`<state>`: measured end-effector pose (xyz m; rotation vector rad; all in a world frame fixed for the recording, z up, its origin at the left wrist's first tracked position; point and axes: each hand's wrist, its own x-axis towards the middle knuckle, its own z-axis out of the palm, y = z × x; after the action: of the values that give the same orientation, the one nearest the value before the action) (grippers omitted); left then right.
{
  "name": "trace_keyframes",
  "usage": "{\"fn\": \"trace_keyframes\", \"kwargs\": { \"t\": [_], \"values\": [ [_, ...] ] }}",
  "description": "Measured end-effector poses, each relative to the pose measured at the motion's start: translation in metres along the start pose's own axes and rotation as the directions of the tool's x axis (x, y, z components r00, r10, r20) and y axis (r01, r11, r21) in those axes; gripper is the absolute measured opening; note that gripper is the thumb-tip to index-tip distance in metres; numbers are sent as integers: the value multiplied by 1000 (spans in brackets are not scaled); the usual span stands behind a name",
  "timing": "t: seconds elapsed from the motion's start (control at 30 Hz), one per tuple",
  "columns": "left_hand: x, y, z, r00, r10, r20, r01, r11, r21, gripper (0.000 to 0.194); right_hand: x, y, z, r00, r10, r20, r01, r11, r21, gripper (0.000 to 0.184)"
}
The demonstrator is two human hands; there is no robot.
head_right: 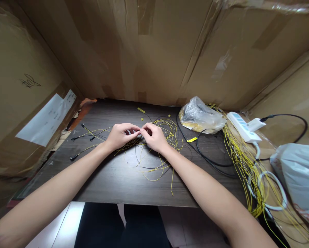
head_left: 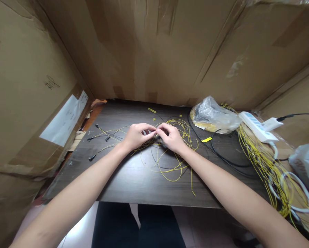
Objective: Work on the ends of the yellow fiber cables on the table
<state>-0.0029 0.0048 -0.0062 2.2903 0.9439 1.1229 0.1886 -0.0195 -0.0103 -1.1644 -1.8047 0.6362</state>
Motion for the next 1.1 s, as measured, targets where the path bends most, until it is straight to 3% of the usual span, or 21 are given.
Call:
{"fn": "trace_keyframes", "kwargs": {
  "t": [0.13,0.37,0.63,0.97,1.1],
  "values": [
    [0,-1,0,1000,19,-4,-19,1000,-7,19,0,-1,0,1000,-12,-8,13,1000,23,16],
    [-1,0,0,1000,25,-4,-25,1000,-13,20,0,-1,0,1000,-17,1,17,1000,-19,29],
    [0,-1,0,1000,9,3,-9,1000,-11,16,0,-1,1,1000,-14,-18,14,1000,22,15],
    [0,1,0,999,40,-22,-41,999,-21,13,-1,-2,0,1000,-14,-15,15,1000,6,30],
    [0,2,0,999,35,-18,-35,999,-9,13,-1,-2,0,1000,-11,-18,11,1000,4,26]
  ]
}}
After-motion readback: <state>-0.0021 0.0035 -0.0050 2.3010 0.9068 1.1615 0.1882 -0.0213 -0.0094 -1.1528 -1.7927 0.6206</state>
